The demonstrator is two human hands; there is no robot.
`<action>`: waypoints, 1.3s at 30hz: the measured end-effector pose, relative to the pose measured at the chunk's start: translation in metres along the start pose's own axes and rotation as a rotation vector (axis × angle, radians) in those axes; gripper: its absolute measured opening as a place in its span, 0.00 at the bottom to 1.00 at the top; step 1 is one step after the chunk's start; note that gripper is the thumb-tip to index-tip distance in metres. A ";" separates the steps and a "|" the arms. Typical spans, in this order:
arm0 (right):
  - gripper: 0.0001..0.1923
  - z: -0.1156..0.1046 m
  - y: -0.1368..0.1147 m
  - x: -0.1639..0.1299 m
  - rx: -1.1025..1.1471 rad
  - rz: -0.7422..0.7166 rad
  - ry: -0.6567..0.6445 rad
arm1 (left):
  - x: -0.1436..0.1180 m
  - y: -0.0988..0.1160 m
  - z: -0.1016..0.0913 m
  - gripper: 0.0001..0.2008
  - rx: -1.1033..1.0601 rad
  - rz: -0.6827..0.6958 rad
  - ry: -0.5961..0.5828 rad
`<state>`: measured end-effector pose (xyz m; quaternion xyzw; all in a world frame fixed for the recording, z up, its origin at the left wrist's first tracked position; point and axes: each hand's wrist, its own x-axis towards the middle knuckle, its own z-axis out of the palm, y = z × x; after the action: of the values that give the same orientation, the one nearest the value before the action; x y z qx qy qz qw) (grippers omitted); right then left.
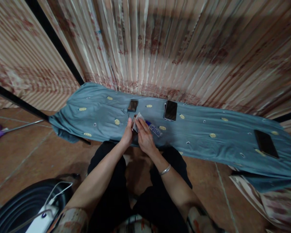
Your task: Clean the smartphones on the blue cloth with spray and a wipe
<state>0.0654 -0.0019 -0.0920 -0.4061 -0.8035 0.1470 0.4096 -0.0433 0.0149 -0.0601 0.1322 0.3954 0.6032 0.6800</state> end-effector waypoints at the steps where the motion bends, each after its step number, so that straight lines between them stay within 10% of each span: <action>1: 0.31 0.002 -0.001 -0.002 0.006 -0.015 -0.007 | 0.000 0.002 -0.001 0.23 0.006 0.031 0.023; 39: 0.33 -0.001 0.025 0.000 -0.049 0.164 0.061 | -0.001 0.003 0.017 0.13 0.105 -0.114 0.040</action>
<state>0.0791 0.0138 -0.1057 -0.4848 -0.7580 0.1479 0.4105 -0.0339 0.0199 -0.0465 0.1331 0.4468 0.5445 0.6973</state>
